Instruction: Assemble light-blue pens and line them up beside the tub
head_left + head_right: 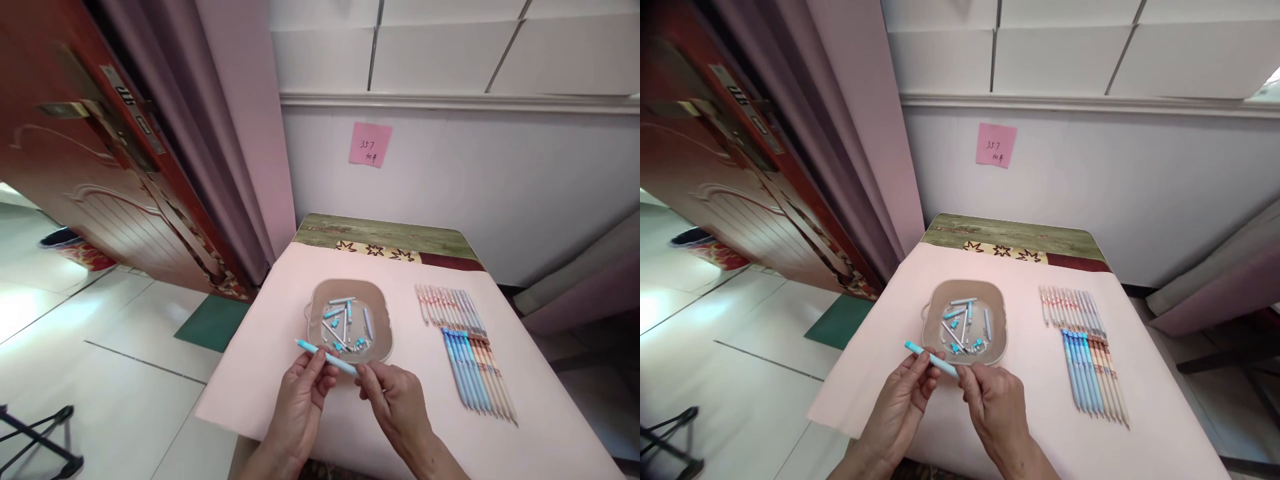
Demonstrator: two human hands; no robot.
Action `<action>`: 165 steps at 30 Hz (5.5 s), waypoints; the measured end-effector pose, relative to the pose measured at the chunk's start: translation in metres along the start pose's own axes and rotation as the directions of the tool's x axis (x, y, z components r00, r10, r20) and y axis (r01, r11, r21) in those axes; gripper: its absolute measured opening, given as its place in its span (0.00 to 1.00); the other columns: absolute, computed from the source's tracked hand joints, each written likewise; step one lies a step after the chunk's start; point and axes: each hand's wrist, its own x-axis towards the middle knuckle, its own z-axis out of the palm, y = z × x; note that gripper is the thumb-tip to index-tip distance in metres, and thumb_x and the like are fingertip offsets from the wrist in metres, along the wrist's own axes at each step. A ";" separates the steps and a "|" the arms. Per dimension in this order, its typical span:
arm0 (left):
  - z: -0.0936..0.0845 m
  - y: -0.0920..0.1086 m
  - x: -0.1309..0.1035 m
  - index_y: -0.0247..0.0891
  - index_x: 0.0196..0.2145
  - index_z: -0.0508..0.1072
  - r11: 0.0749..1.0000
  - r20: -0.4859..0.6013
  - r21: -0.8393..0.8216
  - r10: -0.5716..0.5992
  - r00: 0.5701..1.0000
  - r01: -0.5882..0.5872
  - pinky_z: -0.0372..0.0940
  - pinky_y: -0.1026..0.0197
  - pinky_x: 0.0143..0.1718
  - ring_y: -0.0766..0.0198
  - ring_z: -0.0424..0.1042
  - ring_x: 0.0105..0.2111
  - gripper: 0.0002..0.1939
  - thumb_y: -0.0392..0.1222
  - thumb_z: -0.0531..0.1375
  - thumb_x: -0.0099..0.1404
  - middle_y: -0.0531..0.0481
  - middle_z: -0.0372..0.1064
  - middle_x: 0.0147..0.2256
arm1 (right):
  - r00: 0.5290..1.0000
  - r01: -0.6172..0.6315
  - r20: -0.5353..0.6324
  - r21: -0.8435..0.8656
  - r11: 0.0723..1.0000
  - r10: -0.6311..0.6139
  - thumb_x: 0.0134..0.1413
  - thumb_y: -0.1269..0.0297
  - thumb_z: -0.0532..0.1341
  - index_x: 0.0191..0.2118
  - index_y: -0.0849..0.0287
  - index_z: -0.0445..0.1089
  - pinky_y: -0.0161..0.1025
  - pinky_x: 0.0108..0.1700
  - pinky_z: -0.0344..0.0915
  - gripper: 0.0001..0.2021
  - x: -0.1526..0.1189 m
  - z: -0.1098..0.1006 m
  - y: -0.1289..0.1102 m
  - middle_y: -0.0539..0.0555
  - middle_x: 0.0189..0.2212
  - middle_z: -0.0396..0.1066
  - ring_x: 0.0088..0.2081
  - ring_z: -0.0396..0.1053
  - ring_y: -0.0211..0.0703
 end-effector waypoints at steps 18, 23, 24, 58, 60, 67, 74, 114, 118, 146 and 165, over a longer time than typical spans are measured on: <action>0.008 0.001 0.006 0.32 0.30 0.75 0.971 0.104 0.218 0.071 0.992 -0.092 0.55 0.71 0.16 0.73 0.64 0.20 0.11 0.42 0.67 0.53 0.45 0.74 0.30 | 0.995 0.085 -0.056 0.014 0.996 -0.084 0.58 0.59 0.58 0.38 0.57 0.71 0.32 0.28 0.60 0.09 -0.006 -0.002 0.004 0.48 0.23 0.71 0.24 0.68 0.36; 0.010 -0.002 0.003 0.33 0.34 0.75 0.982 0.130 0.172 0.060 0.990 -0.083 0.57 0.70 0.18 0.71 0.65 0.22 0.12 0.43 0.66 0.54 0.43 0.74 0.35 | 0.979 0.146 -0.139 -0.013 0.989 -0.146 0.57 0.64 0.59 0.31 0.57 0.69 0.33 0.29 0.59 0.06 -0.006 -0.002 0.004 0.49 0.22 0.70 0.24 0.66 0.37; 0.011 -0.003 0.002 0.33 0.34 0.75 0.985 0.131 0.158 0.047 0.990 -0.068 0.57 0.70 0.18 0.71 0.65 0.22 0.12 0.43 0.66 0.54 0.43 0.74 0.35 | 0.976 0.159 -0.149 -0.020 0.987 -0.160 0.57 0.64 0.59 0.31 0.57 0.69 0.34 0.29 0.58 0.06 -0.006 -0.002 0.004 0.49 0.22 0.70 0.24 0.66 0.37; -0.021 0.013 -0.001 0.36 0.30 0.75 0.955 0.046 0.222 0.189 0.981 -0.194 0.66 0.61 0.39 0.62 0.71 0.35 0.09 0.43 0.67 0.53 0.50 0.73 0.30 | 0.971 0.049 0.231 -0.423 0.905 0.055 0.59 0.63 0.56 0.42 0.53 0.71 0.35 0.37 0.62 0.09 0.058 -0.019 0.015 0.53 0.38 0.75 0.38 0.72 0.43; -0.023 0.018 -0.003 0.36 0.32 0.75 0.942 0.086 0.268 0.185 0.979 -0.202 0.66 0.61 0.38 0.62 0.71 0.33 0.10 0.44 0.66 0.54 0.51 0.72 0.29 | 0.886 0.206 0.452 -0.588 0.782 0.107 0.57 0.67 0.56 0.43 0.53 0.72 0.36 0.38 0.63 0.11 0.080 -0.015 0.027 0.55 0.40 0.74 0.41 0.72 0.46; -0.035 0.014 -0.009 0.34 0.35 0.74 0.941 0.108 0.316 0.092 0.990 -0.121 0.65 0.63 0.28 0.67 0.67 0.23 0.13 0.47 0.63 0.57 0.50 0.70 0.25 | 0.763 0.339 0.632 -0.569 0.749 0.135 0.43 0.71 0.64 0.34 0.57 0.76 0.39 0.36 0.65 0.09 0.103 0.028 0.047 0.58 0.37 0.76 0.38 0.73 0.53; -0.026 0.011 -0.011 0.34 0.34 0.73 0.964 0.121 0.265 -0.020 0.992 -0.013 0.63 0.64 0.22 0.69 0.65 0.21 0.13 0.47 0.64 0.55 0.50 0.69 0.27 | 0.802 0.296 0.585 -0.563 0.772 0.118 0.49 0.74 0.59 0.36 0.63 0.74 0.40 0.36 0.64 0.08 0.102 0.025 0.047 0.64 0.36 0.75 0.37 0.74 0.53; -0.014 -0.009 -0.019 0.36 0.31 0.71 0.918 0.224 0.397 -0.093 0.970 -0.004 0.63 0.62 0.26 0.66 0.67 0.23 0.12 0.46 0.65 0.54 0.48 0.71 0.27 | 0.883 -0.349 0.468 0.702 0.621 -0.034 0.48 0.57 0.66 0.43 0.59 0.68 0.32 0.29 0.65 0.18 0.062 -0.017 0.011 0.49 0.30 0.67 0.27 0.65 0.32; -0.013 -0.013 -0.024 0.36 0.31 0.71 0.928 0.263 0.367 -0.174 0.949 0.068 0.64 0.60 0.29 0.65 0.68 0.24 0.10 0.45 0.64 0.56 0.47 0.73 0.29 | 0.895 -0.340 0.443 0.740 0.580 -0.041 0.48 0.57 0.66 0.42 0.60 0.68 0.32 0.30 0.66 0.17 0.053 -0.016 0.014 0.49 0.29 0.68 0.27 0.66 0.33; -0.004 -0.073 -0.011 0.36 0.38 0.73 0.951 0.250 0.307 -0.039 0.967 -0.041 0.64 0.57 0.47 0.56 0.73 0.44 0.16 0.45 0.67 0.52 0.45 0.77 0.37 | 0.948 -0.308 -0.023 0.182 0.934 0.317 0.47 0.67 0.61 0.30 0.57 0.71 0.31 0.26 0.58 0.03 -0.069 0.010 0.009 0.48 0.22 0.72 0.23 0.66 0.35; -0.081 -0.064 0.035 0.43 0.35 0.75 0.480 0.332 0.733 0.365 0.870 -0.481 0.64 0.62 0.38 0.56 0.73 0.35 0.11 0.49 0.63 0.55 0.49 0.76 0.34 | 0.744 -0.630 -0.268 -0.587 0.508 0.612 0.53 0.64 0.54 0.35 0.57 0.71 0.36 0.29 0.55 0.09 -0.039 -0.057 0.130 0.57 0.32 0.76 0.34 0.73 0.48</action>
